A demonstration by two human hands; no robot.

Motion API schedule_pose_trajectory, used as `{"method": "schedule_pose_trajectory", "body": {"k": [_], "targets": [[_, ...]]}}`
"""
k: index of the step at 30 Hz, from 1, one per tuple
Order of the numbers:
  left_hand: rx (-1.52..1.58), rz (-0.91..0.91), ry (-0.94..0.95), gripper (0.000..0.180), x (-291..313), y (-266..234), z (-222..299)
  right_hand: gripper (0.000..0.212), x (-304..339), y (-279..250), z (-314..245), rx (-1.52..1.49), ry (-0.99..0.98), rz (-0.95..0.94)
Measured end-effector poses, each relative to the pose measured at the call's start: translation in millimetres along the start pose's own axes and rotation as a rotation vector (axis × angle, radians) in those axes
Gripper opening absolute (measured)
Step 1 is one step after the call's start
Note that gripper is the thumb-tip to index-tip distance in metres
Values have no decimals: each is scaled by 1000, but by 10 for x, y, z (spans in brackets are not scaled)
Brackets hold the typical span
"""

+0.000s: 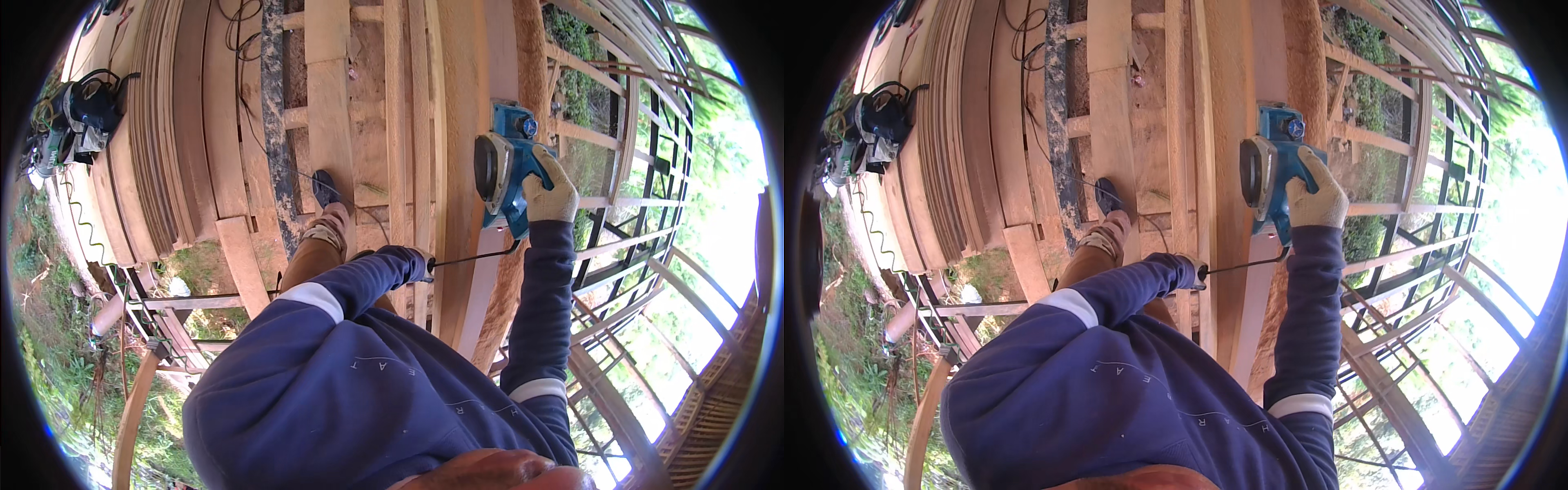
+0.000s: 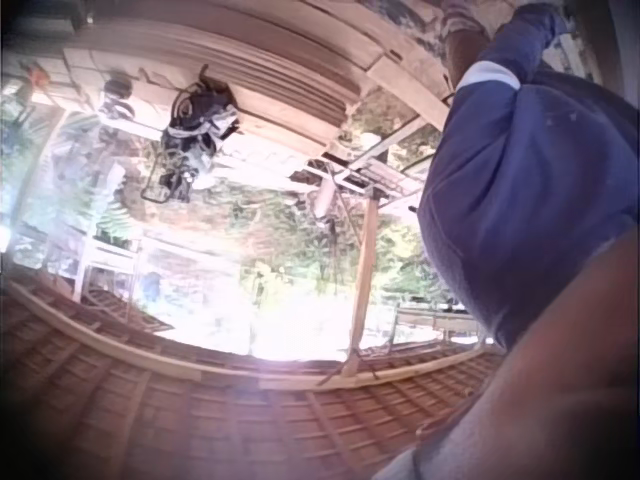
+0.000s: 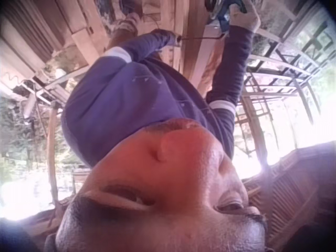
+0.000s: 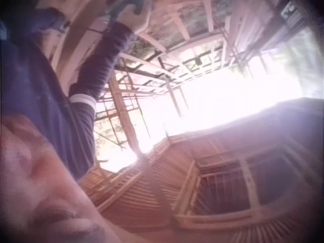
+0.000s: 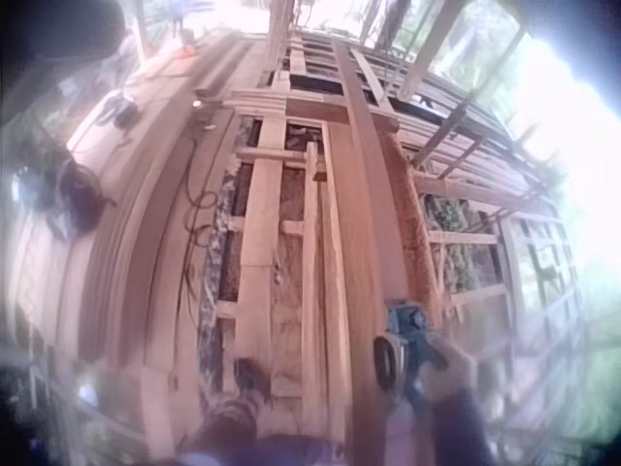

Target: The person sands the surface of a long wooden plank using a power sander, moves the plank across the structural floor framing, and uses a black marker to mark a point on the wood's surface.

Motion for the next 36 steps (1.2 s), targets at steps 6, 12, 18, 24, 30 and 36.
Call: {"method": "schedule_pose_trajectory", "body": {"k": [6,12,18,24,30,36], "targets": [[-144,338,-164,36,664,-462,-1053,39,-556,74,-395,12,-16,26],[-230,413,-468,31,2379,-855,-1727,37,-982,125,-902,-17,101,-25],[-159,554,-838,26,3546,-777,-1840,37,-1546,235,-1145,-36,-34,40],[-123,651,-929,33,3705,-1351,-1637,36,-2004,304,-1650,-10,-105,110],[-159,685,-881,34,3832,-2597,-1700,35,-2545,336,-2174,41,-232,222],[-251,935,-860,32,4058,-3694,-1684,37,-3173,361,-2745,62,-155,160]]}}
Point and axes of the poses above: each hand's wrist, its own x-axis away from the middle knuckle, its own y-axis out of the palm, z = x × y, the point moved 3 cm from there along -x, towards the middle knuckle, and after that the axes turned 15 degrees about y, right-handed, at the moved point
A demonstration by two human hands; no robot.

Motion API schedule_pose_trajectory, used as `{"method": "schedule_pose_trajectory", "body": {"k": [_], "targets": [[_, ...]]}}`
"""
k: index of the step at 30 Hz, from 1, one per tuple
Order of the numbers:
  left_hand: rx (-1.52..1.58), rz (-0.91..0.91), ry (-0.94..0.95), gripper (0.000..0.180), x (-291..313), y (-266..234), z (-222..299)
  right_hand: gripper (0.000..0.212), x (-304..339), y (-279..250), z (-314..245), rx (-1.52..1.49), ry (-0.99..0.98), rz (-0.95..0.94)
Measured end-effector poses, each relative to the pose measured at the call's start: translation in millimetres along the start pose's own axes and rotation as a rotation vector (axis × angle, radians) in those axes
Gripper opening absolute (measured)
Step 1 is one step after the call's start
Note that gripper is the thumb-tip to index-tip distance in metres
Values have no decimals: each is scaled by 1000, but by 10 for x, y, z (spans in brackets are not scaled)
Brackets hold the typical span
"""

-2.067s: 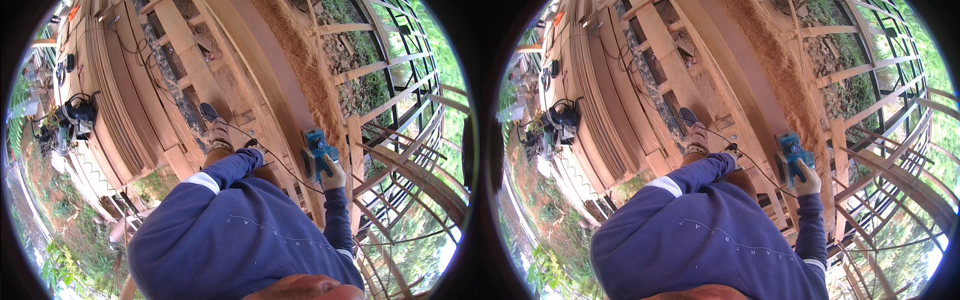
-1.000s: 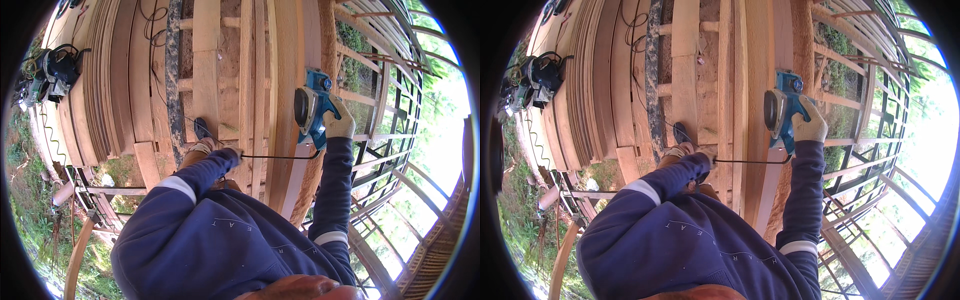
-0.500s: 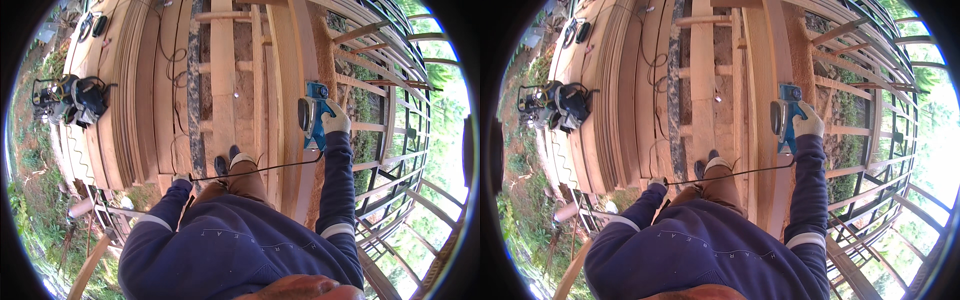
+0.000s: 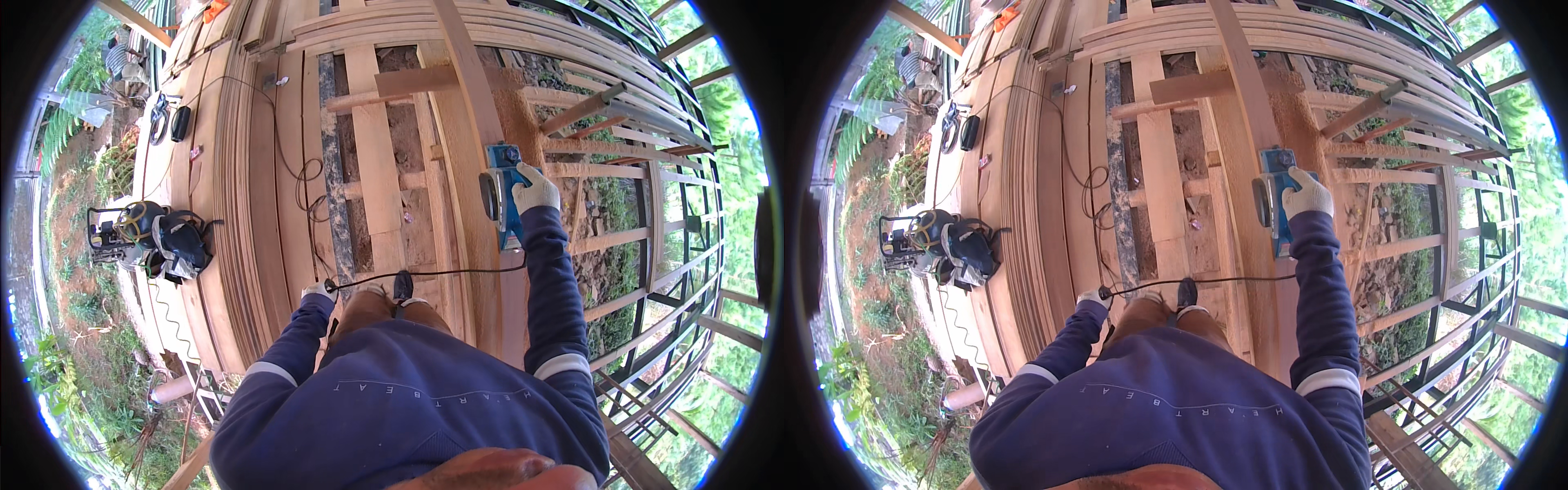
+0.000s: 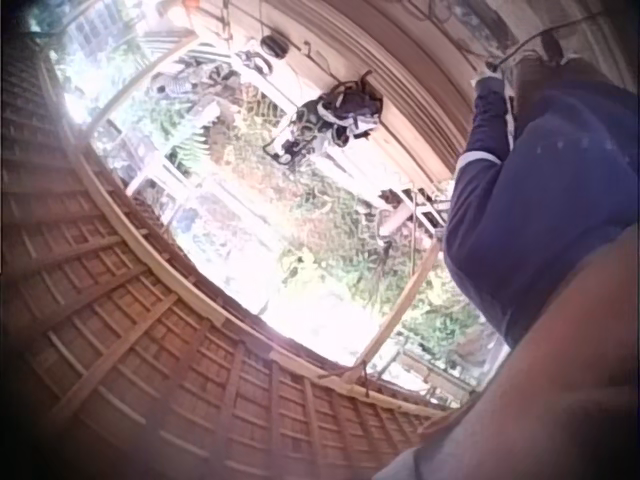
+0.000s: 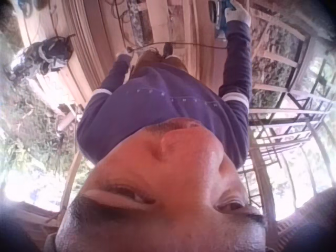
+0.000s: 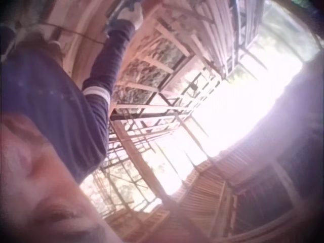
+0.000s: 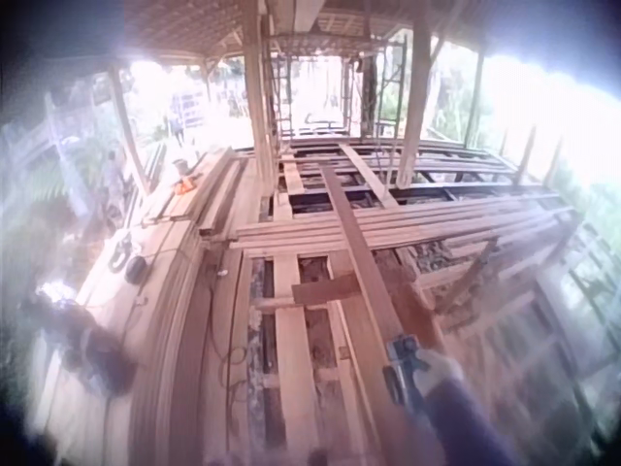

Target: The person sands the surface of a long wooden plank using a power sander, moves the plank across the structural floor framing, and uses a black marker to mark a point on the wood's surface.

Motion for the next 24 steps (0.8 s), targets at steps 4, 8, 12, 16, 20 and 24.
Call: {"method": "schedule_pose_trajectory", "body": {"k": [4,8,12,16,20,24], "targets": [[91,137,-45,28,-292,-341,-1,36,-522,116,-253,26,-29,11],[271,67,-111,26,-634,-568,-64,35,-1037,230,-633,0,-51,-1],[142,-162,-127,30,-1273,-652,-208,35,-1635,485,-956,-41,-111,32],[179,-165,-162,30,-1870,-971,-241,35,-2328,585,-1506,-2,-66,21],[290,-28,-120,27,-2269,-1384,-234,33,-3045,764,-2057,27,-66,26],[393,128,-84,22,-2586,-1629,-282,33,-3853,977,-2565,5,-97,51]]}}
Point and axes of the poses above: each hand's wrist, its own x-axis away from the middle knuckle, its own y-axis out of the palm, z = x × y, the point moved 3 cm from there along -x, towards the middle knuckle, and after that the axes turned 15 degrees about y, right-handed, at the moved point
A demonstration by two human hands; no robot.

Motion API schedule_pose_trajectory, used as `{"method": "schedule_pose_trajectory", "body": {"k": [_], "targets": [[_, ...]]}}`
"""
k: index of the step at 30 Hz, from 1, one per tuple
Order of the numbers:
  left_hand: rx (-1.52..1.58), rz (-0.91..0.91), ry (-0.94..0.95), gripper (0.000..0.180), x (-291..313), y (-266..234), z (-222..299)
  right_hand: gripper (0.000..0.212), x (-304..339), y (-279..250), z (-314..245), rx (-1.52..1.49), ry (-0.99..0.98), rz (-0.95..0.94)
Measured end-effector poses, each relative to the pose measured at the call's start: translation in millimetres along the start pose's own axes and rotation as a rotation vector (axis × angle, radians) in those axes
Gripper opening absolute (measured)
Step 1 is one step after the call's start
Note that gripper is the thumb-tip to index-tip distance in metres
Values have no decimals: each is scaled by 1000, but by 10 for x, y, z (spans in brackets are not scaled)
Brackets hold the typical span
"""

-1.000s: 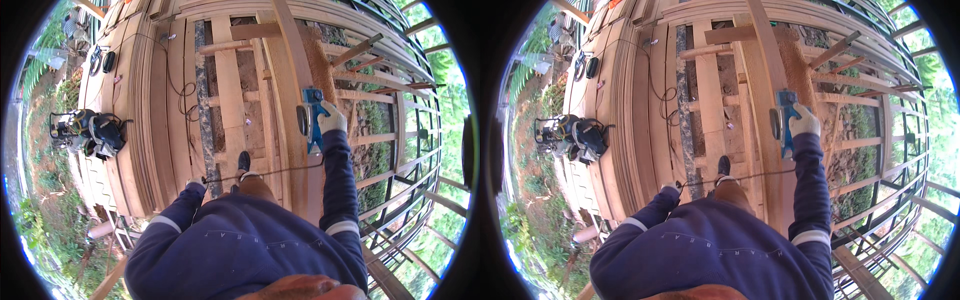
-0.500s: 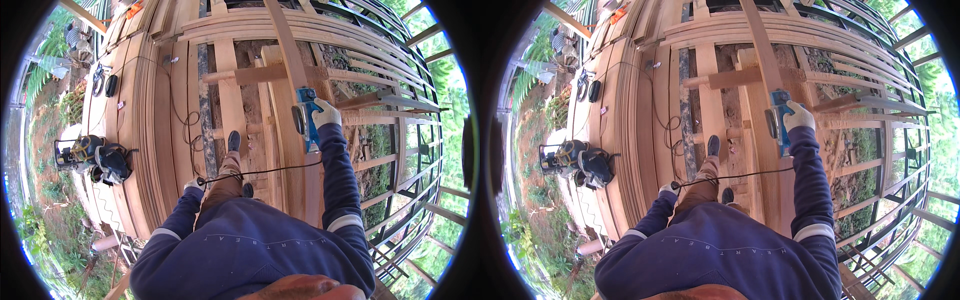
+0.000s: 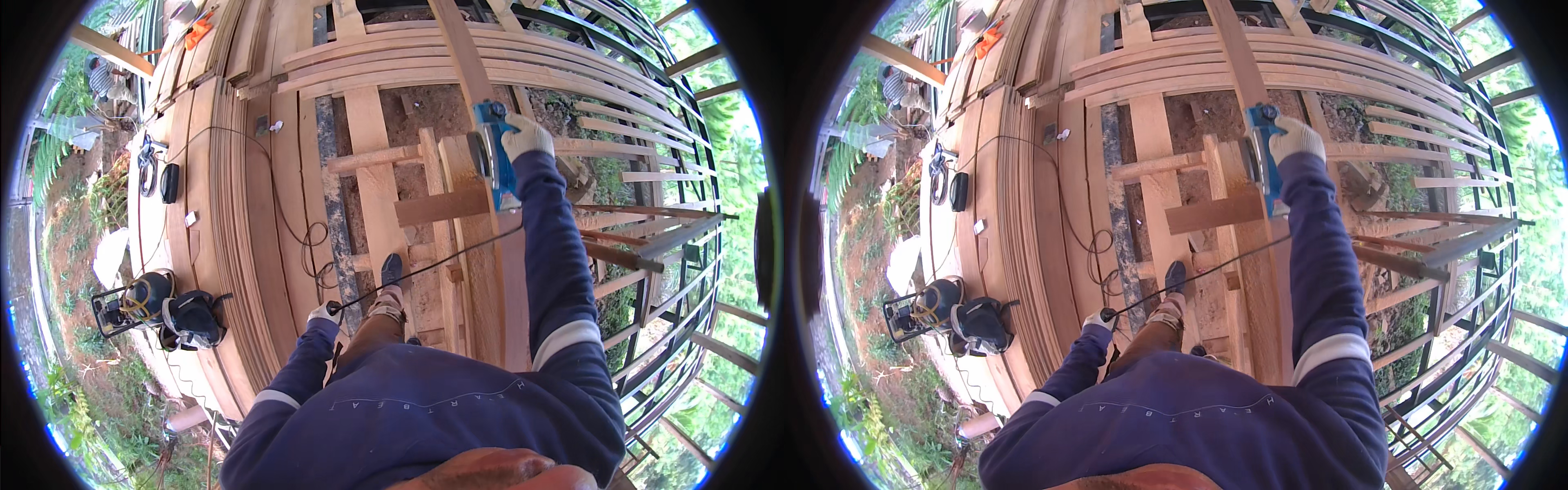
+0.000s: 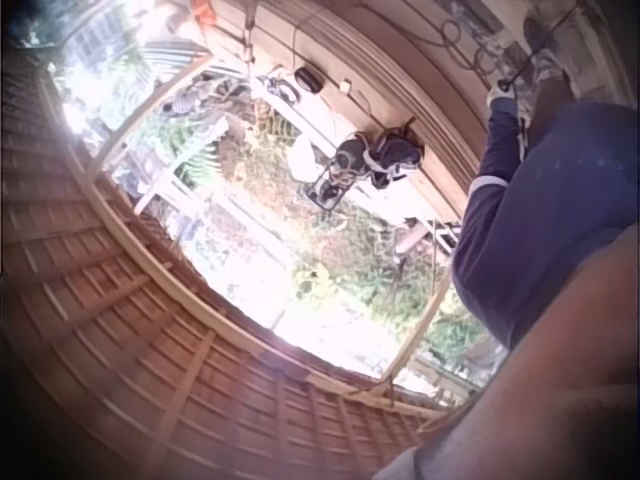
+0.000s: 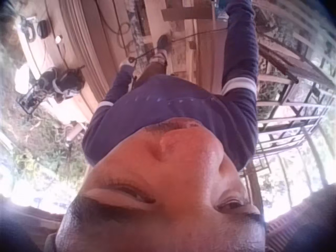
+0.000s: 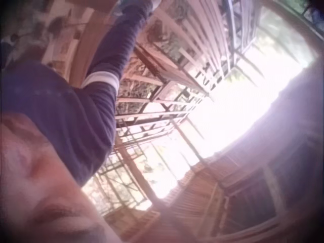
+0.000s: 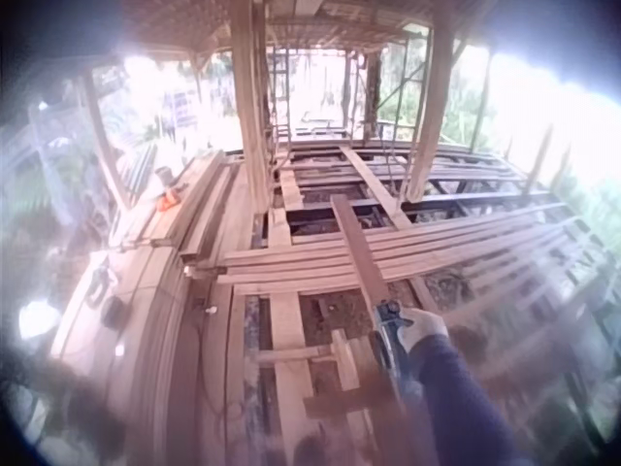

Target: The person sands the surface of a long wooden plank using a power sander, moves the plank across the structural floor framing, and uses a black marker to mark a point on the wood's surface.

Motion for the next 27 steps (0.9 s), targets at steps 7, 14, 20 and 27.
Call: {"method": "schedule_pose_trajectory", "body": {"k": [7,14,20,27], "targets": [[176,85,82,21,-184,-249,291,39,-1378,364,-661,238,-85,34],[143,54,68,19,-21,-187,272,42,-1204,375,-485,89,12,-126],[136,-1,32,20,430,-49,129,38,207,-11,165,30,-165,-30],[-25,-29,237,24,1009,369,92,33,2717,-751,1666,-173,-141,19]]}}
Point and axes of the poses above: each hand's wrist, its own x-axis away from the middle knuckle, its own y-axis out of the palm, z = x × y, the point moved 3 cm from there along -x, towards the middle knuckle, and after that the axes turned 15 degrees about y, right-handed, at the moved point
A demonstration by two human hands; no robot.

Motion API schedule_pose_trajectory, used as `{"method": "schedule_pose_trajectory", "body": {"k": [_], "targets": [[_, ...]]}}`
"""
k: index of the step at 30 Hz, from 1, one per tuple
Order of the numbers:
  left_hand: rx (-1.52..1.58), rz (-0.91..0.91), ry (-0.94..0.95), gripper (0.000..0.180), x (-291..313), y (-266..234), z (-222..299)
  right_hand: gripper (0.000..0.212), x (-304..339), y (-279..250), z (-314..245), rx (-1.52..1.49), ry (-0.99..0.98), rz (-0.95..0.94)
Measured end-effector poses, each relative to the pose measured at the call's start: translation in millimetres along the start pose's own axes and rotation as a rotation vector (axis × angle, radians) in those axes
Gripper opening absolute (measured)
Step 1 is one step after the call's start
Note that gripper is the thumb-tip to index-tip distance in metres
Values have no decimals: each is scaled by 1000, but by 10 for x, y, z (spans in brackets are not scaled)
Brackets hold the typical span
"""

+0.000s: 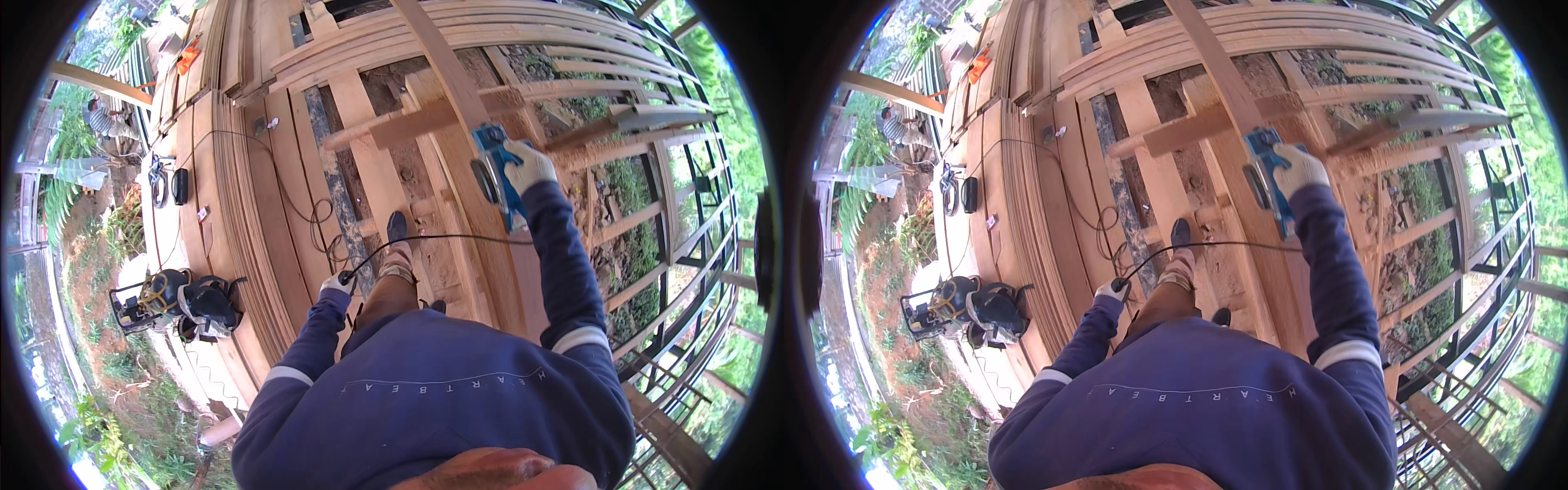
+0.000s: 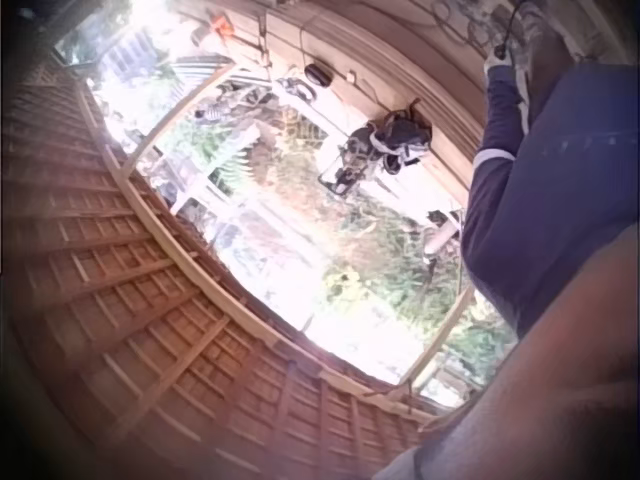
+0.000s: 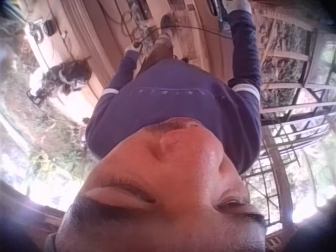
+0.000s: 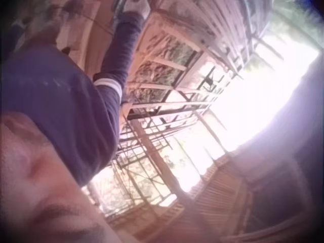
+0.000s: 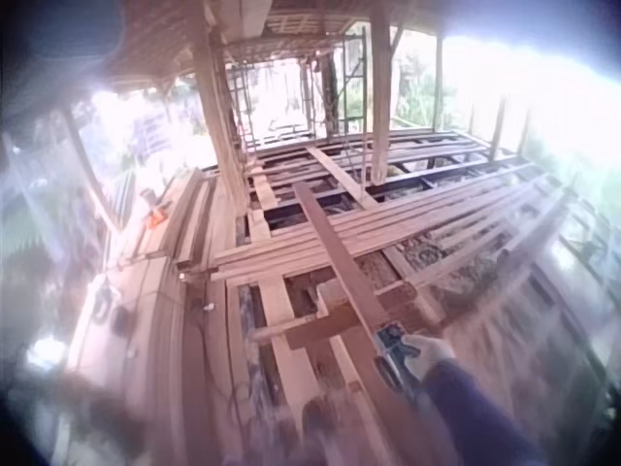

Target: The person sands the surface of a long wooden plank using a power sander, moves the plank across the structural floor framing, and uses a black marker to mark a point on the wood's surface.

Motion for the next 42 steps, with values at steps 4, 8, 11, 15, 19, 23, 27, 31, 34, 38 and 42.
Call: {"method": "schedule_pose_trajectory", "body": {"k": [4,8,11,15,19,23,27,31,34,38,42], "targets": [[-71,-161,108,29,431,289,379,38,1790,-705,381,2,185,-43],[-226,-428,369,31,729,509,1028,48,3507,-1355,765,63,313,-56],[-297,-542,615,28,849,765,1225,52,4502,-1692,995,108,411,-82],[-330,-719,653,26,956,926,1354,52,4840,-1795,1039,76,450,-56],[-234,-686,552,28,987,930,1063,48,4315,-1642,830,103,397,-54],[-254,-665,403,27,936,708,907,44,3379,-1274,589,100,316,-31],[-172,-507,241,25,1051,493,535,38,2240,-718,381,69,239,5],[-63,-363,131,25,1183,262,240,34,958,-239,71,128,187,6],[4,-246,34,26,1210,140,146,35,130,-4,-141,225,220,-44],[111,-93,45,24,1254,70,207,38,-397,131,-290,265,242,-106],[128,-97,26,19,1315,99,293,39,-218,116,-188,228,157,-86]]}}
Point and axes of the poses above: each hand's wrist, its own x-axis away from the middle knuckle, its own y-axis out of the palm, z = x × y, the point moved 3 cm from there along -x, towards the middle knuckle, and after that the axes turned 15 degrees about y, right-handed, at the moved point
